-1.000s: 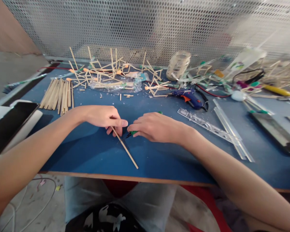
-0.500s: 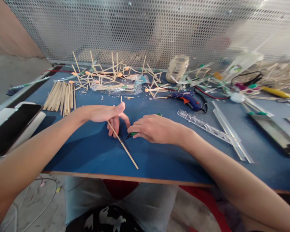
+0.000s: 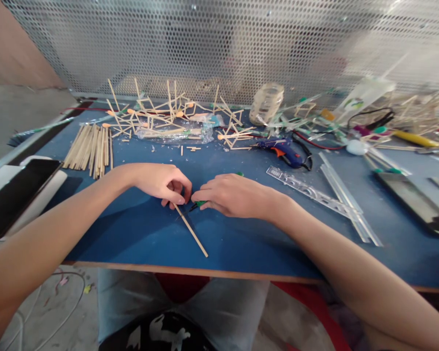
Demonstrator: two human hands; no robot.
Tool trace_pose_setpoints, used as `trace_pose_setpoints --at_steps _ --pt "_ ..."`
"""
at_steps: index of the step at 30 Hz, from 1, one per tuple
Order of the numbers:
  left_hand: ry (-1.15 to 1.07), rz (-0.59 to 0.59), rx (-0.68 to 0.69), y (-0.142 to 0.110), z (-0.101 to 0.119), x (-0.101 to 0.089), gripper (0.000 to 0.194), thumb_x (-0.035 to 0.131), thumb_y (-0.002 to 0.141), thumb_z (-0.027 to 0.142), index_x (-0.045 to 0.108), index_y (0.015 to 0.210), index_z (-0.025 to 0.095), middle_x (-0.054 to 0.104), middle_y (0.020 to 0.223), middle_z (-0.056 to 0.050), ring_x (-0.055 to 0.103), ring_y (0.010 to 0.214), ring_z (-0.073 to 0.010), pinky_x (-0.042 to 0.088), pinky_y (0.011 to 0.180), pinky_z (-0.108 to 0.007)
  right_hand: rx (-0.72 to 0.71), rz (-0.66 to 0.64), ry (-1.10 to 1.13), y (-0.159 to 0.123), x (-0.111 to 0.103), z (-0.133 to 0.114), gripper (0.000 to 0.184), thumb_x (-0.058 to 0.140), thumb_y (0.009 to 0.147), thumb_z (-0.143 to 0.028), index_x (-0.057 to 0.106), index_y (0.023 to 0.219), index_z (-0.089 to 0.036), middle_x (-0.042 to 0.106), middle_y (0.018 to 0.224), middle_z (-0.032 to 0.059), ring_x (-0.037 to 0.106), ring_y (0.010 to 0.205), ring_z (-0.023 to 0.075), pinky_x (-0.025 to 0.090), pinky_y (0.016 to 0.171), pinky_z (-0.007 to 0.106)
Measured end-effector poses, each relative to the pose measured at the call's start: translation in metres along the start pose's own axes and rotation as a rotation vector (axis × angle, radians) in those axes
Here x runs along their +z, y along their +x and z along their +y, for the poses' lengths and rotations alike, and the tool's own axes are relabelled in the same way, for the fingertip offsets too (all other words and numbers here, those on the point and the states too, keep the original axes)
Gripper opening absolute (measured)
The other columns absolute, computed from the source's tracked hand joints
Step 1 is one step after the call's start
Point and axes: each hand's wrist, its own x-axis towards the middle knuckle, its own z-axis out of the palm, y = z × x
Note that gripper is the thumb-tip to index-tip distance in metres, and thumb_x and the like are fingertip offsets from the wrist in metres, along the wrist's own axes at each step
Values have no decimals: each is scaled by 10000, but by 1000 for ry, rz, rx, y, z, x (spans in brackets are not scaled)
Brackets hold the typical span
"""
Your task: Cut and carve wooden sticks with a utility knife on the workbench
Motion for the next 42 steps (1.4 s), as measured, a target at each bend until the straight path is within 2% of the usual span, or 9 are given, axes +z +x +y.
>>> trace_pose_setpoints --at_steps 4,11,15,20,24,27,32,35,42 --pt "117 8 13 0 0 3 220 703 819 420 737 948 245 752 779 17 675 647 -117 445 619 -215 -6 -6 -4 0 0 0 354 331 1075 -362 598 1255 -214 721 1151 71 638 949 207 417 829 367" --pt "136 40 -6 -1 1 3 336 700 810 558 751 877 232 757 775 -3 663 633 -117 433 611 -219 -1 1 2 0 0 0 343 346 1073 -364 603 1245 -215 723 1094 72 638 914 201 414 804 357" --pt "-55 8 -37 -5 0 -2 571 513 886 716 712 1002 193 784 881 -70 708 706 -155 481 677 -245 -12 16 4 0 1 0 317 363 1070 -325 603 1246 -215 726 1103 73 646 924 196 418 801 356" --pt "-171 2 -28 -9 -6 -3 925 106 888 845 695 1108 166 782 884 -122 710 730 -176 499 711 -267 -22 16 -11 0 2 0 334 351 1072 -321 596 1265 -198 717 1170 87 648 980 204 424 844 374" --pt "-187 4 -18 -10 -4 -2 1013 -1 856 856 686 1152 173 781 904 -120 699 726 -167 491 708 -263 -3 3 -10 -1 2 -1 341 350 1072 -337 591 1274 -204 717 1179 75 641 967 212 421 840 378" --pt "-110 13 -12 -10 0 -1 889 149 901 834 712 1097 175 779 870 -102 688 706 -158 488 711 -263 2 -2 9 -1 1 -2 332 356 1070 -346 600 1251 -212 720 1162 70 634 944 210 419 834 373" --pt "50 17 2 -5 3 1 373 630 873 568 731 934 214 773 823 -21 685 675 -128 476 672 -226 17 -16 -13 1 -1 -2 350 328 1073 -350 599 1251 -217 714 1081 72 619 873 206 405 786 352" --pt "121 5 11 -3 2 3 290 695 830 509 742 879 227 751 763 6 664 635 -116 451 609 -211 18 -18 -34 1 0 -2 348 328 1073 -369 598 1243 -229 712 1064 67 612 849 203 397 770 345" --pt "200 24 14 -1 -1 4 308 702 813 532 755 886 238 723 733 17 635 638 -108 411 583 -205 22 -29 -48 1 2 -1 343 315 1075 -388 588 1232 -251 708 1067 35 606 855 201 399 771 345"
